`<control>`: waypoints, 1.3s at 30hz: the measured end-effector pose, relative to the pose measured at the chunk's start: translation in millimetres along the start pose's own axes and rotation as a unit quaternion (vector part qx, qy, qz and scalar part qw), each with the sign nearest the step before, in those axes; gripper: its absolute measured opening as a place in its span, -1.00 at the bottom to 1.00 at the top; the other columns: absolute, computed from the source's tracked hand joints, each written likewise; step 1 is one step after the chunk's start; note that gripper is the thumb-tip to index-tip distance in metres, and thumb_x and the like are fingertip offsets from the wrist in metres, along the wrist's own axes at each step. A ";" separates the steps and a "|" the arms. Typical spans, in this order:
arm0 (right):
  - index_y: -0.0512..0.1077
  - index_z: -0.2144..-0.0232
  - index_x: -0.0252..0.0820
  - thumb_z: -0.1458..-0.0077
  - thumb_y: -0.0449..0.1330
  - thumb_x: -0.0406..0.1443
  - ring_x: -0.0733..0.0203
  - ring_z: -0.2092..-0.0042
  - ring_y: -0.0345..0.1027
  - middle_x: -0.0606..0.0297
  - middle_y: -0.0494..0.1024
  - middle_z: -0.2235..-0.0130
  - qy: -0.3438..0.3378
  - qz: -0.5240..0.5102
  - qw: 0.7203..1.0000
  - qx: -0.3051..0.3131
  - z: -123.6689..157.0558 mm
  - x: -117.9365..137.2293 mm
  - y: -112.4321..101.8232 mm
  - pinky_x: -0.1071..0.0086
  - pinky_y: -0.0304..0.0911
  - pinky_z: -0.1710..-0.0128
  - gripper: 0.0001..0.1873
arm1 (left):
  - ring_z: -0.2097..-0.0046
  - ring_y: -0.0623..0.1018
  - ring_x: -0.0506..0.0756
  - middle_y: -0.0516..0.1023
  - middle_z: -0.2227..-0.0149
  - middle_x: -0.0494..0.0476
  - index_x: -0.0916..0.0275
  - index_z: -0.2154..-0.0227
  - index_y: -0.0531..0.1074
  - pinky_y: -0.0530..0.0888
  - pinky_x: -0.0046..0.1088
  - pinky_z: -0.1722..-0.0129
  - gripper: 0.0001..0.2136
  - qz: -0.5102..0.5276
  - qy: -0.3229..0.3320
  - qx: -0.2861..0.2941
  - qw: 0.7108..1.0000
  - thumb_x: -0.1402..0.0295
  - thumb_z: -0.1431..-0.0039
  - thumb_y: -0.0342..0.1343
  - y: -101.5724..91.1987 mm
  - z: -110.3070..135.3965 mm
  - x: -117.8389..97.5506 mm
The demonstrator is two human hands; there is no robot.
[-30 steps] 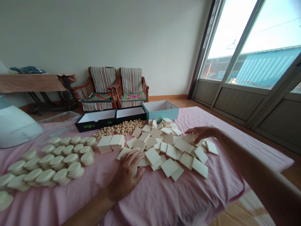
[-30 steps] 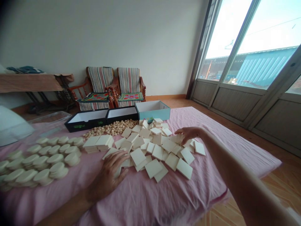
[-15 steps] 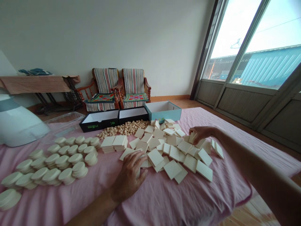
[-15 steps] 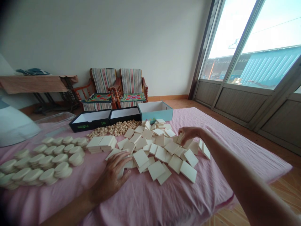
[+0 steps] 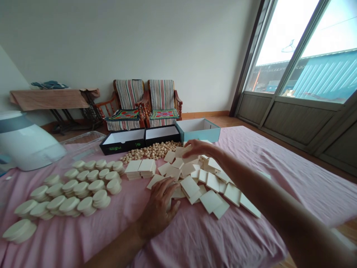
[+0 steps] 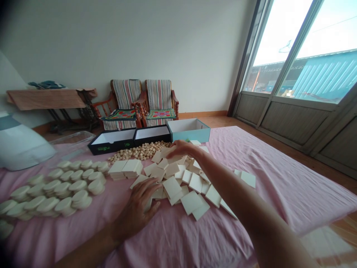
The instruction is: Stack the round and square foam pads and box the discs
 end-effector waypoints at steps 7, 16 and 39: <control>0.46 0.27 -0.26 0.01 0.25 -0.10 0.27 0.32 0.41 0.18 0.57 0.29 0.074 -0.003 0.994 -0.082 31.6 -40.9 -35.5 0.49 0.27 0.42 -0.64 | -0.16 0.35 0.25 0.38 -0.11 0.27 0.22 -0.04 0.34 0.34 -0.10 -0.12 -0.63 -0.002 0.001 -0.004 1.000 0.36 -0.15 0.06 0.0 -0.4 0.4; 0.43 0.08 -0.28 0.32 0.35 -0.27 -0.02 0.10 0.43 0.01 0.53 0.10 0.227 0.177 0.958 -0.017 166.4 -166.1 -103.6 0.27 0.33 0.17 -0.37 | -0.14 0.38 0.24 0.41 -0.08 0.25 0.20 -0.01 0.36 0.35 -0.11 -0.11 -0.67 -0.010 0.017 -0.034 0.999 0.36 -0.17 0.05 3.7 -2.0 3.0; 0.44 0.18 -0.14 0.17 0.28 -0.18 0.17 0.17 0.36 0.27 0.53 0.20 0.090 0.213 0.971 -0.061 86.4 -43.1 -43.6 0.48 0.20 0.28 -0.58 | -0.16 0.34 0.22 0.39 -0.09 0.25 0.21 -0.01 0.32 0.29 -0.10 -0.13 -0.70 -0.011 0.032 -0.030 0.999 0.36 -0.20 0.03 -2.4 -2.0 -0.6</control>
Point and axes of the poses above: each hand's wrist, its own z-axis away from the middle knuckle, its own y-axis out of the palm, x = y × z, the point moved 3 cm from there along -z, towards the middle knuckle
